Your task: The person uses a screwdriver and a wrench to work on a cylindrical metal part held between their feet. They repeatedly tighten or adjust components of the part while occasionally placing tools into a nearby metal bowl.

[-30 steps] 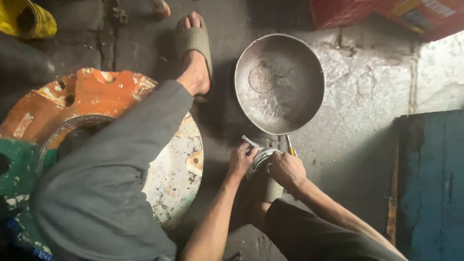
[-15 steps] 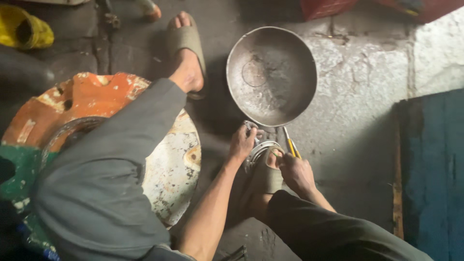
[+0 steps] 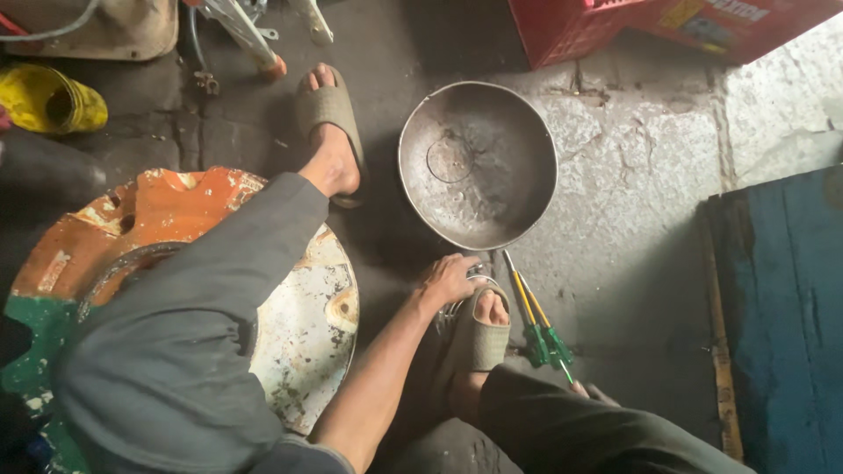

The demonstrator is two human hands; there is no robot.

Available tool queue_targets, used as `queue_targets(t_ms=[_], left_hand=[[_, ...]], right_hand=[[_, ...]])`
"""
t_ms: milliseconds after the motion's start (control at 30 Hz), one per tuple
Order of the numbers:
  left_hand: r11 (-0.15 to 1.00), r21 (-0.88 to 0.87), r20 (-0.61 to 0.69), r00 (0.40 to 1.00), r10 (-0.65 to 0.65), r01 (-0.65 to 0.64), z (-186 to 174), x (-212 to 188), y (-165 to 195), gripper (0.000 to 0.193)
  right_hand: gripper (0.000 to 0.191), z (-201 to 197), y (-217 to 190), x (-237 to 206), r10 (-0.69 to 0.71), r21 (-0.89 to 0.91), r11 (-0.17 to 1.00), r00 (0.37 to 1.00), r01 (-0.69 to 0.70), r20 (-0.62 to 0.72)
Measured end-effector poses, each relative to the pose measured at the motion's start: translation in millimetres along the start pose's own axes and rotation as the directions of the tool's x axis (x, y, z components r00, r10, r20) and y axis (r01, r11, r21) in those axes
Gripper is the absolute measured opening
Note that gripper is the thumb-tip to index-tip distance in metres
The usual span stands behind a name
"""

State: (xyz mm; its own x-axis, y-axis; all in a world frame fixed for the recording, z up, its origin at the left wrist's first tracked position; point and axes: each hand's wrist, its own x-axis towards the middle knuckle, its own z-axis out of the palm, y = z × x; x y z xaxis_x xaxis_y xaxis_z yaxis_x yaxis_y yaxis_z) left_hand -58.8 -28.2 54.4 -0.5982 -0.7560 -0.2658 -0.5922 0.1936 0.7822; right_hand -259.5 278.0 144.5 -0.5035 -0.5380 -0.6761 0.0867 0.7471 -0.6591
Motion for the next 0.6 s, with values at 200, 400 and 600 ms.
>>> queue_targets(t_ms=[200, 400, 600], left_hand=[[0.97, 0.239, 0.24, 0.965, -0.109, 0.05, -10, 2, 27, 0.036], [1.0, 0.022, -0.184, 0.983, 0.0, 0.005, 18, -27, 0, 0.027], [0.991, -0.102, -0.232, 0.971, 0.062, -0.088, 34, -25, -21, 0.033]], right_hand=[[0.036, -16, 35, -16, 0.08, -0.024, 0.996, 0.994, -0.082, -0.081], [0.035, -7, 48, -30, 0.106, -0.017, 0.994, 0.988, -0.109, -0.108], [0.034, -13, 66, -17, 0.158, -0.007, 0.987, 0.979, -0.16, -0.126]])
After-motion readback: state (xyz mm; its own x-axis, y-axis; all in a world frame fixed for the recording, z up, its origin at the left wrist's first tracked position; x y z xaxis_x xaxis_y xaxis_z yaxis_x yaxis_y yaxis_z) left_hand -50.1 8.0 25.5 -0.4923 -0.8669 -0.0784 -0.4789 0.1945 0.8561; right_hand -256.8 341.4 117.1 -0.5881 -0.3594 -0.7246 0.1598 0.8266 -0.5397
